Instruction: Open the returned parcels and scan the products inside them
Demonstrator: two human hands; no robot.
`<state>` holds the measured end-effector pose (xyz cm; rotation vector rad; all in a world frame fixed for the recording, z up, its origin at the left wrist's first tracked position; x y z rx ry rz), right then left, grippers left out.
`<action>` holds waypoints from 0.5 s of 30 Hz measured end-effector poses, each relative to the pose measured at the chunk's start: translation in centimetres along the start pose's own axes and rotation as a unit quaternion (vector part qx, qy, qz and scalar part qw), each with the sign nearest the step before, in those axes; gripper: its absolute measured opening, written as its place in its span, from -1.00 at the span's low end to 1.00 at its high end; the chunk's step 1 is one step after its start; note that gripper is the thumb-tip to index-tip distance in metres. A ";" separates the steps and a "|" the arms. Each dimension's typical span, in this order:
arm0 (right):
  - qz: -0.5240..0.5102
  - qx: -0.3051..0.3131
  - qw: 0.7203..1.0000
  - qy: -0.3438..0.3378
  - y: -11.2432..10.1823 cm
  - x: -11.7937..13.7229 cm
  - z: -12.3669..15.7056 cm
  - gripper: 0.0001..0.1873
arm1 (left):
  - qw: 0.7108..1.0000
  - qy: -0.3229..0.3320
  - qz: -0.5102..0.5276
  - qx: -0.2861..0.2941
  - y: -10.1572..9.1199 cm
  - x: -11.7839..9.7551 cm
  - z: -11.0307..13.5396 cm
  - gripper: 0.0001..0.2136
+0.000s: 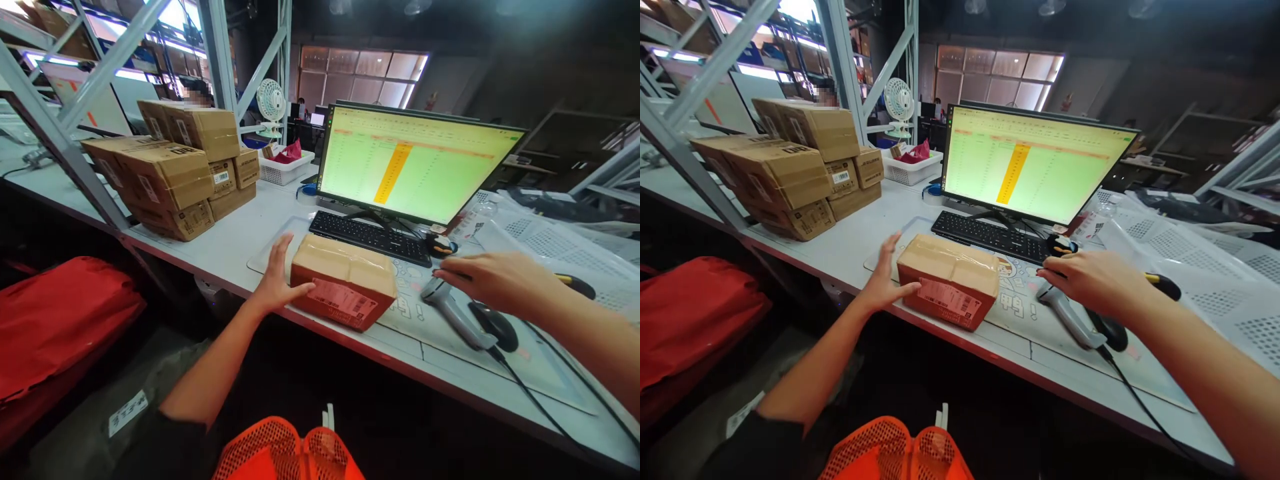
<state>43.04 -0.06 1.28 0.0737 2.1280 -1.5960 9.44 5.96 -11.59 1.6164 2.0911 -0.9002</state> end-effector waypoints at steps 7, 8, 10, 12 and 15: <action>0.000 -0.056 0.998 -0.033 -3.7 6.2 -9.0 -0.53 | 0.934 0.215 -0.275 -0.074 4.7 -9.8 0.6 -0.43; -0.012 -0.066 0.996 -0.064 -4.2 8.4 -10.6 -0.53 | 0.930 0.218 -0.281 -0.096 5.1 -9.6 0.6 -0.46; -0.033 -0.077 0.989 -0.125 -4.8 12.6 -13.3 -0.56 | 0.924 0.226 -0.280 -0.126 5.5 -8.8 0.8 -0.52; -0.043 -0.078 0.981 -0.172 -5.1 15.9 -15.2 -0.59 | 0.919 0.238 -0.279 -0.142 5.4 -8.4 0.8 -0.56; -0.050 -0.064 0.974 -0.211 -4.7 18.8 -16.6 -0.62 | 0.917 0.240 -0.276 -0.156 5.0 -8.3 0.6 -0.59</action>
Point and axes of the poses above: each hand's wrist, its own z-axis away from the middle knuckle, its own y-axis out of the palm, x = y × z, the point moved 8 cm from there along -z, towards the middle knuckle, and after that the axes turned 8 degrees about -x, right-handed, at the moved point
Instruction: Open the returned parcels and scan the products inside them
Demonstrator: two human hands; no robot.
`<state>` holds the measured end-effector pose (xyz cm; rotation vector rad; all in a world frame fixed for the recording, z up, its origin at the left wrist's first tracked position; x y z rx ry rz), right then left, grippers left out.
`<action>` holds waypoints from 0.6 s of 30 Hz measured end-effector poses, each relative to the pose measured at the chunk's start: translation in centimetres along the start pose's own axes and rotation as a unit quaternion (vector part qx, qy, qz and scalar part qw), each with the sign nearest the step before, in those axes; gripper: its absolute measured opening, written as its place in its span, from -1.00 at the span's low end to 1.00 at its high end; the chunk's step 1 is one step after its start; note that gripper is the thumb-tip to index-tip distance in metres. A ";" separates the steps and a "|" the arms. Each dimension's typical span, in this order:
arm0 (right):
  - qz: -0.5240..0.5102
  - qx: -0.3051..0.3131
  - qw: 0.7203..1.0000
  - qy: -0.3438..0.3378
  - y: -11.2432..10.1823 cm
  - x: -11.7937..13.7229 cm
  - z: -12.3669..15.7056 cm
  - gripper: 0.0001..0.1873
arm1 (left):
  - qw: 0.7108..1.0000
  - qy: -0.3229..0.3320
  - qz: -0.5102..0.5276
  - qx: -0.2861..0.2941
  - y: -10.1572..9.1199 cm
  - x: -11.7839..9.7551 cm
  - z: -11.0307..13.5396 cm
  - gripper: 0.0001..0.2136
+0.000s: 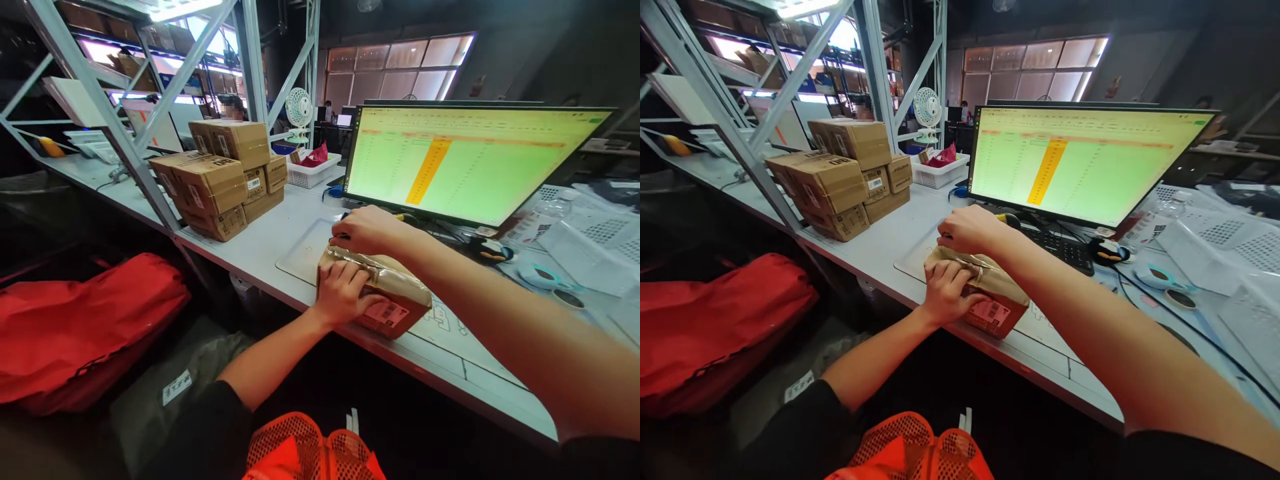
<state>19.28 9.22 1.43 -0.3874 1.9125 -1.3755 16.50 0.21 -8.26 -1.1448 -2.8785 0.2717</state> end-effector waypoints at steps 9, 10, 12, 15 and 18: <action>0.031 0.064 0.997 -0.037 0.6 0.3 2.7 -0.64 | 0.999 -0.018 0.027 -0.002 -0.1 0.0 -0.4 -0.63; 0.038 0.081 0.995 -0.035 0.7 -0.2 3.9 -0.64 | 0.999 -0.020 0.032 0.000 -0.1 0.1 -0.4 -0.64; 0.046 0.118 0.992 -0.017 0.9 -1.5 7.1 -0.65 | 0.999 -0.021 0.050 0.003 -0.1 0.1 -0.4 -0.66; 0.046 0.171 0.983 0.053 1.3 -4.7 13.0 -0.69 | 0.998 -0.020 0.067 0.001 -0.2 0.0 -0.4 -0.67; 0.042 0.192 0.972 0.128 1.1 -7.5 17.5 -0.70 | 0.997 -0.024 0.067 -0.003 -0.2 0.1 -0.4 -0.68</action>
Point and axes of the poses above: each hand's wrist, its own z-axis away from the middle knuckle, its own y-axis out of the palm, x = y × z, the point moved 8 cm from there along -z, towards the middle knuckle, and after that the axes turned 8 degrees about -x, right-handed, at the moved point
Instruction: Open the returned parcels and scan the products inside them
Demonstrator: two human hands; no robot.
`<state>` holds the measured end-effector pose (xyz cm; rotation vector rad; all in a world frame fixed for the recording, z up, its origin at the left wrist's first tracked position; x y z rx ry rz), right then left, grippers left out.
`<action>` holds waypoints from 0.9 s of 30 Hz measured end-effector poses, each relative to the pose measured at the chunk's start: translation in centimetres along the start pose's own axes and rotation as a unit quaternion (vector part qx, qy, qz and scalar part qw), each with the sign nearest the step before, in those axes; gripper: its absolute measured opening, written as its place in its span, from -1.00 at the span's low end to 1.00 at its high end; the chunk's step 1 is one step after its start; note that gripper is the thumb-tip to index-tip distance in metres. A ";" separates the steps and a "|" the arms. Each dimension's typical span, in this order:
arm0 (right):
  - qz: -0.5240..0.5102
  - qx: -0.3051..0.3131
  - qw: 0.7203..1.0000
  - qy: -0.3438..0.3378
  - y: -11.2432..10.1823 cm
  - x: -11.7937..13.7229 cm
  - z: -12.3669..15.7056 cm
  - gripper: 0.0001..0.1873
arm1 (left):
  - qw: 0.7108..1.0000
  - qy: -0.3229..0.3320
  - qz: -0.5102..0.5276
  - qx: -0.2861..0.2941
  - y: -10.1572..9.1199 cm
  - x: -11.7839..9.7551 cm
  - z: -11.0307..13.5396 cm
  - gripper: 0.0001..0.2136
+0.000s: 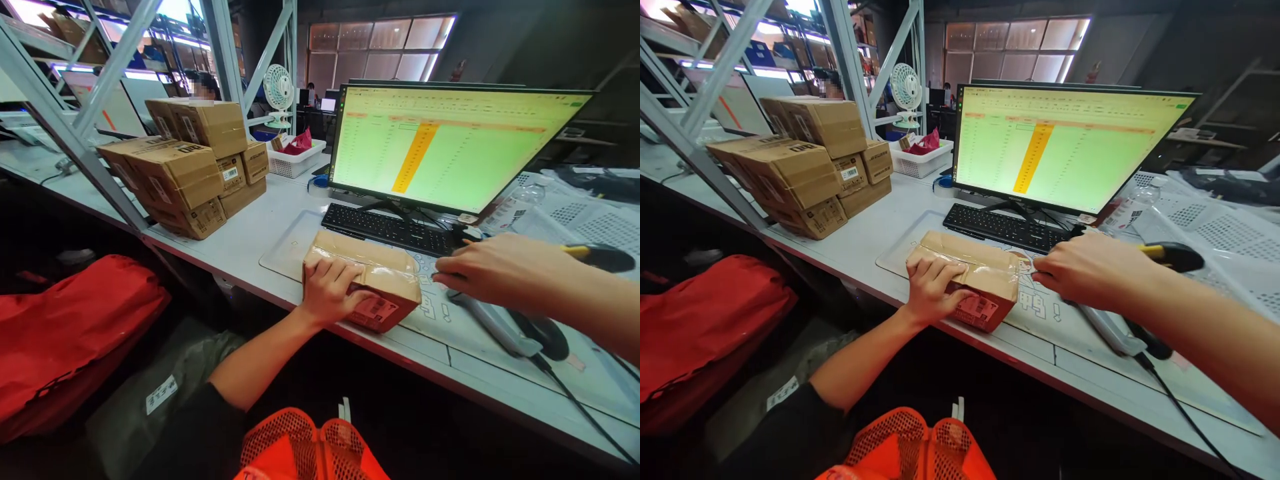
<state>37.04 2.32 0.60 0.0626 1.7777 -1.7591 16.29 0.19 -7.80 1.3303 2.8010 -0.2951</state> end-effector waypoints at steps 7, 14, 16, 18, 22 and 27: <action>-0.003 -0.092 0.995 -0.027 -4.1 3.6 -5.4 -0.63 | 1.000 0.005 -0.005 -0.001 -0.1 0.0 -0.1 -0.71; -0.020 -0.161 0.974 -0.159 -8.7 12.5 -12.3 -0.64 | 0.999 -0.004 -0.045 0.023 0.5 0.4 0.2 -0.68; -0.015 -0.155 0.974 -0.164 -8.6 13.0 -12.7 -0.65 | 0.999 0.001 -0.032 0.004 0.2 0.3 0.0 -0.69; -0.013 -0.148 0.975 -0.162 -8.4 12.9 -12.8 -0.66 | 1.000 0.004 -0.020 -0.008 -0.1 0.2 -0.2 -0.70; -0.016 -0.140 0.978 -0.151 -8.1 12.7 -12.8 -0.66 | 0.999 0.007 -0.030 -0.006 -0.2 0.2 -0.3 -0.70; -0.015 -0.140 0.980 -0.143 -8.2 13.0 -12.8 -0.67 | 1.000 -0.004 -0.021 0.014 0.2 0.4 -0.1 -0.68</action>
Point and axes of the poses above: each hand's wrist, its own z-axis away from the middle knuckle, its own y-axis out of the palm, x = y × z, the point moved 8 cm from there along -z, towards the middle knuckle, and after that the axes turned 8 degrees about -x, right-handed, at the moved point
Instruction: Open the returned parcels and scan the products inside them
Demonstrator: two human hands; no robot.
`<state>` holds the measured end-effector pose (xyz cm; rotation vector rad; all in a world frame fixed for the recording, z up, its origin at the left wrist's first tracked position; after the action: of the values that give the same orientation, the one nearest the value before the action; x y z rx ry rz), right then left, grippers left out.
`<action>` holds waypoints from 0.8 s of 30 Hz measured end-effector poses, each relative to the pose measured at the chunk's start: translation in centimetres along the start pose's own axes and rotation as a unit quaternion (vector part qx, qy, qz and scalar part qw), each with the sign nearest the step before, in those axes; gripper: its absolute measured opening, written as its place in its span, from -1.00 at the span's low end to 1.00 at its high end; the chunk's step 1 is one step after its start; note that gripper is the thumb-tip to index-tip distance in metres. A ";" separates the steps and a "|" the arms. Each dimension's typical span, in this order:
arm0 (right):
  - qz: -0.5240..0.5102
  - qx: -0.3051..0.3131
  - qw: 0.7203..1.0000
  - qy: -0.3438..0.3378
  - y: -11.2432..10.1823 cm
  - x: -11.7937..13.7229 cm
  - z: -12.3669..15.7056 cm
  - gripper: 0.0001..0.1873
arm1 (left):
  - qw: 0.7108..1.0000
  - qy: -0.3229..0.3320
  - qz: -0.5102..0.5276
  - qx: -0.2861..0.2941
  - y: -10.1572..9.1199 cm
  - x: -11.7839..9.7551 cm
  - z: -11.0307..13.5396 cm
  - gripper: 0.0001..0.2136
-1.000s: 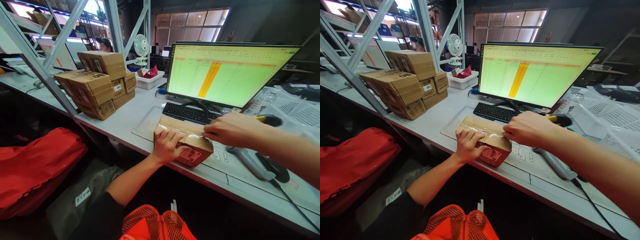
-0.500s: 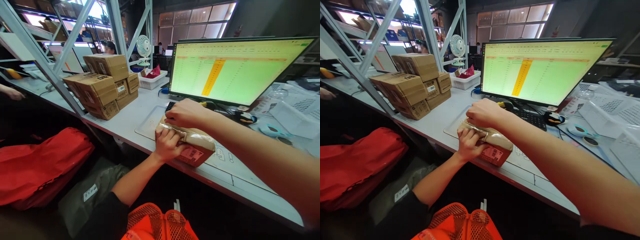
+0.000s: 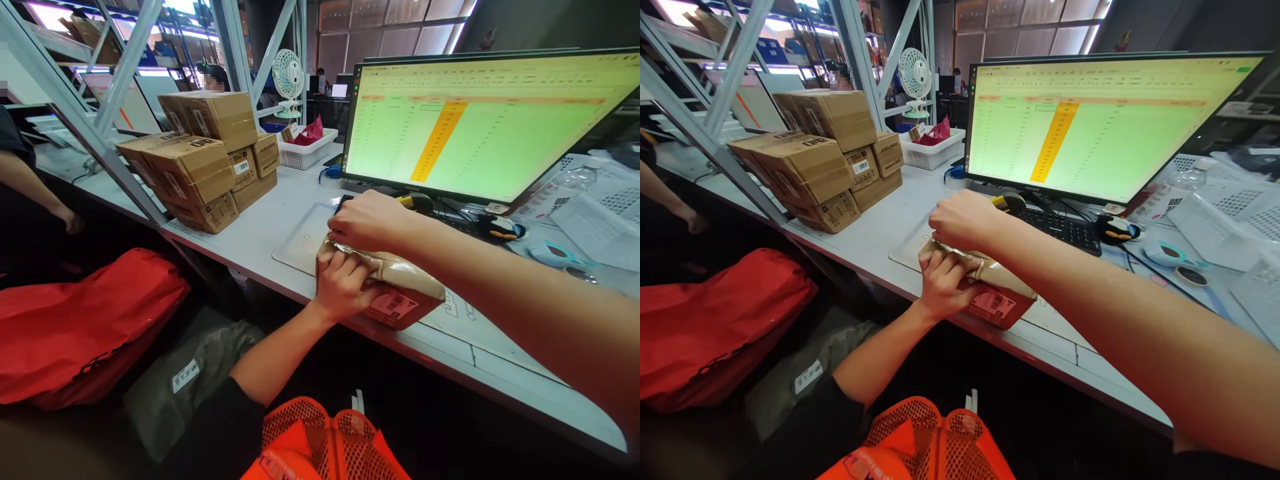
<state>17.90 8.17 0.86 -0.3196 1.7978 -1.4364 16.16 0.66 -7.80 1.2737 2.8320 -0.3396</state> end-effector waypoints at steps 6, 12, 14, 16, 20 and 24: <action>0.021 -0.004 1.000 -0.009 0.3 0.2 0.6 -0.67 | 1.000 0.003 -0.014 0.007 0.3 0.1 0.3 -0.68; 0.025 0.017 0.999 -0.011 1.0 0.0 2.1 -0.74 | 1.000 -0.002 0.000 0.022 0.5 0.2 0.5 -0.72; 0.025 0.041 0.999 -0.005 1.4 -0.3 3.3 -0.76 | 1.000 -0.002 0.007 0.018 0.3 0.1 0.4 -0.74; 0.022 0.066 0.998 0.006 1.8 -1.1 5.1 -0.79 | 1.000 -0.005 0.016 0.005 0.0 0.0 0.2 -0.76; 0.013 0.115 0.990 0.076 2.5 -4.8 10.6 -0.79 | 1.000 -0.003 0.023 0.010 -0.1 -0.1 0.2 -0.76; -0.016 0.138 0.968 0.210 4.9 -8.8 16.8 -0.68 | 1.000 -0.013 0.020 0.013 0.1 0.2 0.4 -0.73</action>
<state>36.88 3.49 -0.56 0.1092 1.8851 -1.8567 16.06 0.74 -8.18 1.3204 2.7855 -0.3906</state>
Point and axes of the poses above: each hand's wrist, its own z-axis away from the middle knuckle, its own y-axis out of the palm, x = y × z, the point moved 8 cm from there along -z, towards the middle knuckle, and after that the axes turned 8 degrees about -x, right-handed, at the moved point
